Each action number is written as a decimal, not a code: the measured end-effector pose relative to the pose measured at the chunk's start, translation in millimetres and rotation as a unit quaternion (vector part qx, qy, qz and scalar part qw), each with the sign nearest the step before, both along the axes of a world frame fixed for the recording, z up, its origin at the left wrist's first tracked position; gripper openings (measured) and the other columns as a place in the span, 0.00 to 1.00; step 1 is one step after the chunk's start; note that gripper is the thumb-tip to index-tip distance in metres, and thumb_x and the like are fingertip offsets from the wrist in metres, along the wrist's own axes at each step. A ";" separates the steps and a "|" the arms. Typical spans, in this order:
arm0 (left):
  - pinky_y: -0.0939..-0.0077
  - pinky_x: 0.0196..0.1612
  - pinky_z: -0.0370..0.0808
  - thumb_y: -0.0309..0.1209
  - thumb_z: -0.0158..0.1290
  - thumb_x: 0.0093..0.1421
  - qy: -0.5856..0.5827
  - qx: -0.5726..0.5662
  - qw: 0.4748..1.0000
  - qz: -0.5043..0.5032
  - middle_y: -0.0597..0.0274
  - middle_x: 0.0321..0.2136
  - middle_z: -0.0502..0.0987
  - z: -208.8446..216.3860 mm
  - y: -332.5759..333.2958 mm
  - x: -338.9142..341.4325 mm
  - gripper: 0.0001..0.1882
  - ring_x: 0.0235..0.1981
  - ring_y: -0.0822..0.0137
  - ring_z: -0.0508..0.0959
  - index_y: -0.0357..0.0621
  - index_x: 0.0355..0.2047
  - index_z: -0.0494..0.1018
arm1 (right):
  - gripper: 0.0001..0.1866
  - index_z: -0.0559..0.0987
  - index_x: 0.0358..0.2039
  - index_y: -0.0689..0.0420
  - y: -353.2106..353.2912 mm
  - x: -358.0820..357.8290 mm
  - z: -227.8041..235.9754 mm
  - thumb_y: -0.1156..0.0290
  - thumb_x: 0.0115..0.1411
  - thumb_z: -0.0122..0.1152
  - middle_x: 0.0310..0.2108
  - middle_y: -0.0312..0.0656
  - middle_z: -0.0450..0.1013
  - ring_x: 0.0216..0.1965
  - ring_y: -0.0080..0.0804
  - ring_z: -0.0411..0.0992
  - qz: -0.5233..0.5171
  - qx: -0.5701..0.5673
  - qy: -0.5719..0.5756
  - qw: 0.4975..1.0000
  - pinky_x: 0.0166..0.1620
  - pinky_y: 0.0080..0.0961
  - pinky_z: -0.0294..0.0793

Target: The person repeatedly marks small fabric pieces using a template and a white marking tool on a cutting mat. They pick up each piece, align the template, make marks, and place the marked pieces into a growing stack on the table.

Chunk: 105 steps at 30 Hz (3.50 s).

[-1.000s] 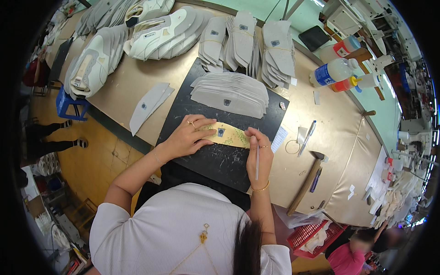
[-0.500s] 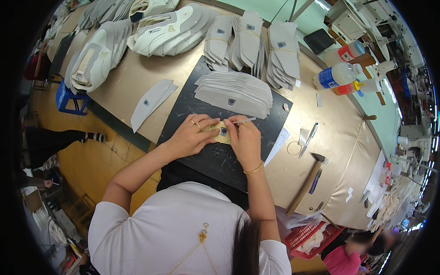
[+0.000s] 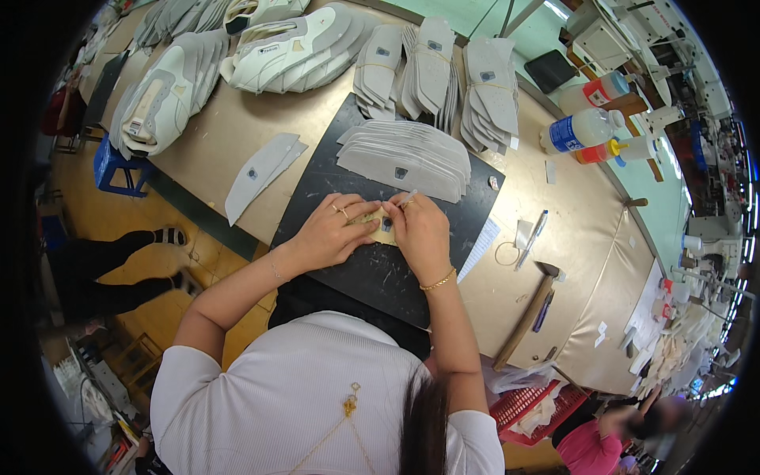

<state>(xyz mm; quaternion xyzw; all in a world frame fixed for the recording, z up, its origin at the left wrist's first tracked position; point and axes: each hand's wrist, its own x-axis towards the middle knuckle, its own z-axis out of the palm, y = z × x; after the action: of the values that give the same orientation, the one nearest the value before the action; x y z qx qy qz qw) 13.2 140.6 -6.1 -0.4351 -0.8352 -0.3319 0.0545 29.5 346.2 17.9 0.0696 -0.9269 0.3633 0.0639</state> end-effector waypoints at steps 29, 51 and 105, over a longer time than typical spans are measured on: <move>0.59 0.56 0.72 0.32 0.68 0.52 -0.044 0.023 0.999 0.011 0.52 0.50 0.72 2.4 -24.2 -8.0 0.19 0.51 0.50 0.74 0.42 0.41 0.74 | 0.17 0.80 0.50 0.58 46.1 -5.9 -4.5 0.76 0.60 0.67 0.45 0.49 0.76 0.45 0.46 0.75 -0.127 0.006 0.128 0.984 0.51 0.34 0.74; 0.57 0.58 0.72 0.32 0.70 0.51 -0.034 0.080 0.978 0.188 0.52 0.53 0.76 9.5 -90.7 15.9 0.19 0.54 0.49 0.75 0.44 0.41 0.76 | 0.23 0.81 0.53 0.54 30.5 -1.6 -24.5 0.73 0.55 0.72 0.53 0.45 0.74 0.54 0.46 0.71 -0.144 0.178 0.196 0.953 0.57 0.41 0.69; 0.61 0.60 0.70 0.33 0.67 0.54 -0.046 0.013 0.999 0.003 0.56 0.55 0.76 -1.3 0.3 17.5 0.18 0.56 0.56 0.74 0.41 0.44 0.81 | 0.08 0.83 0.43 0.60 47.9 55.8 -0.3 0.74 0.65 0.62 0.40 0.45 0.80 0.42 0.41 0.77 -0.180 -0.070 0.026 0.981 0.47 0.31 0.75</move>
<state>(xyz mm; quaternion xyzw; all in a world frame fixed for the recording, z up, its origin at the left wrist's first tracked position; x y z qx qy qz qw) 30.7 140.9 -7.5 -0.4158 -0.8337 -0.3626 0.0230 85.3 394.1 17.6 -0.0934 -0.8945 0.4081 0.1568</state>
